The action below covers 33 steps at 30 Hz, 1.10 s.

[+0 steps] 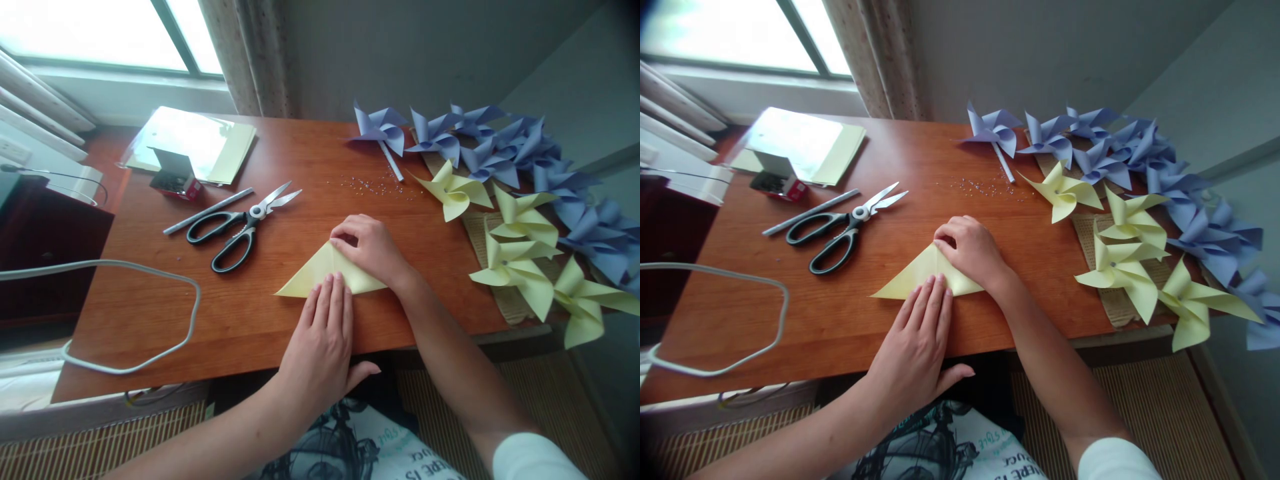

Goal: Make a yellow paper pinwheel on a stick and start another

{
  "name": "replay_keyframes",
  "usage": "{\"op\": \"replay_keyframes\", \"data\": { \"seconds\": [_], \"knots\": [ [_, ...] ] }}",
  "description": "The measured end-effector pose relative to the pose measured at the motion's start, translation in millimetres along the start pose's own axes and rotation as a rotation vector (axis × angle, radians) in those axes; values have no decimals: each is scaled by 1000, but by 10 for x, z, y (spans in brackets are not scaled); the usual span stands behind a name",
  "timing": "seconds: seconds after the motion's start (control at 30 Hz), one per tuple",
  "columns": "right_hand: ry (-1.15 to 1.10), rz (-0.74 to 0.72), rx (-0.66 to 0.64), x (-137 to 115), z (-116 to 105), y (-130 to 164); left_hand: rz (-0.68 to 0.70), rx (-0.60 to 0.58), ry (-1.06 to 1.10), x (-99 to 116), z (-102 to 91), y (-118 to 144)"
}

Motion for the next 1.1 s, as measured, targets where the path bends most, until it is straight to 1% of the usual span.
{"op": "replay_keyframes", "data": {
  "seconds": [0.43, 0.67, 0.9, 1.1],
  "knots": [
    [27, -2, -33, -6, 18, -2, -16, 5, 11, 5, 85, 32],
    [8, -3, -47, 13, 12, -5, -27, 23, 26, -3, 82, 25],
    [-28, -5, -54, 6, -24, -13, -28, 15, 39, -3, 82, 25],
    [-26, -14, -32, 2, -37, -13, -26, 16, 29, 6, 88, 25]
  ]
}}
Point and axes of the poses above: each hand's wrist, its own y-axis away from the middle knuckle, its own z-axis out of the palm, x = y × z, the point moved 8 cm from there along -y, towards the middle knuckle, and after that the axes turned 14 degrees about -y, right-handed, at the moved point
